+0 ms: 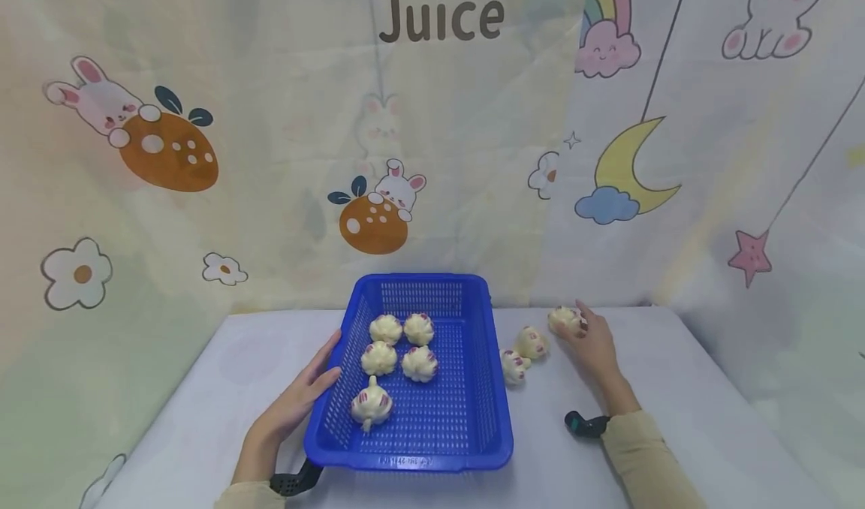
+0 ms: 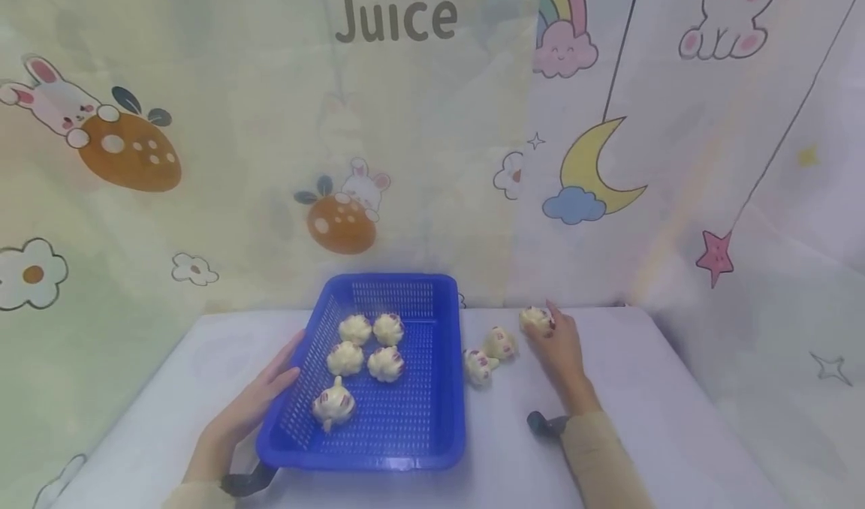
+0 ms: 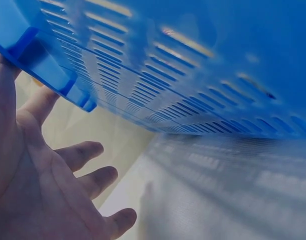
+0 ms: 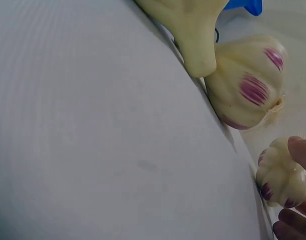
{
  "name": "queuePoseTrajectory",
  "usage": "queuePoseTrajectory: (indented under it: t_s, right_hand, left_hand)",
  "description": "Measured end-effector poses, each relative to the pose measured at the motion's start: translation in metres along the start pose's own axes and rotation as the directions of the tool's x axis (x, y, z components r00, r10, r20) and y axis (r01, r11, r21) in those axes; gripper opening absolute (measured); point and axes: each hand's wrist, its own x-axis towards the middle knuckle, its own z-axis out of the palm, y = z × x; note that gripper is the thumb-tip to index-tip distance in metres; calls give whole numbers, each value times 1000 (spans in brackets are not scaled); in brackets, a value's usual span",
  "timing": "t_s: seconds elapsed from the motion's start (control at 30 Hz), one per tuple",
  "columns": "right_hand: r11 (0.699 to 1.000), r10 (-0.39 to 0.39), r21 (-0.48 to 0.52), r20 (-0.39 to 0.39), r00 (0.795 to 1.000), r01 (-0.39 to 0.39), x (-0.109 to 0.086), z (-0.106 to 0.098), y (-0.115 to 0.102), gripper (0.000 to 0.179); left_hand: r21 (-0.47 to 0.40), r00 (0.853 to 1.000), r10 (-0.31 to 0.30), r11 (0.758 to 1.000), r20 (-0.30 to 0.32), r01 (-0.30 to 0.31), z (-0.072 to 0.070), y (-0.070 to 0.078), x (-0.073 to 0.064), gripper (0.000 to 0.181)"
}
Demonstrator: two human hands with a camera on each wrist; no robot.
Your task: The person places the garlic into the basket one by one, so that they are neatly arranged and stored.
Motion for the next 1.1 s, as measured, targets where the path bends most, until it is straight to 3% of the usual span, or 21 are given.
queuePoseTrajectory:
  t_s: [0.1, 0.3, 0.57, 0.93, 1.1]
  right_hand:
    - [999, -8, -39, -39, 999, 6, 0, 4, 0, 72]
    - [1000, 20, 13, -84, 996, -18, -3, 5, 1, 72]
    - [997, 79, 18, -60, 995, -78, -8, 1, 1, 75]
    - [996, 36, -80, -61, 997, -41, -11, -3, 4, 67]
    - [994, 55, -97, -45, 997, -59, -12, -7, 0, 66]
  left_hand:
    - [-3, 1000, -3, 1000, 6, 3, -1, 1, -1, 60]
    - [-22, 1000, -2, 1000, -5, 2, 0, 4, -1, 59]
    - [-56, 1000, 2, 998, 10, -1, 2, 3, -5, 59]
    - [-34, 1000, 18, 999, 3, -18, 1, 0, -3, 58]
    - [-43, 1000, 9, 999, -1, -9, 1, 1, -3, 59]
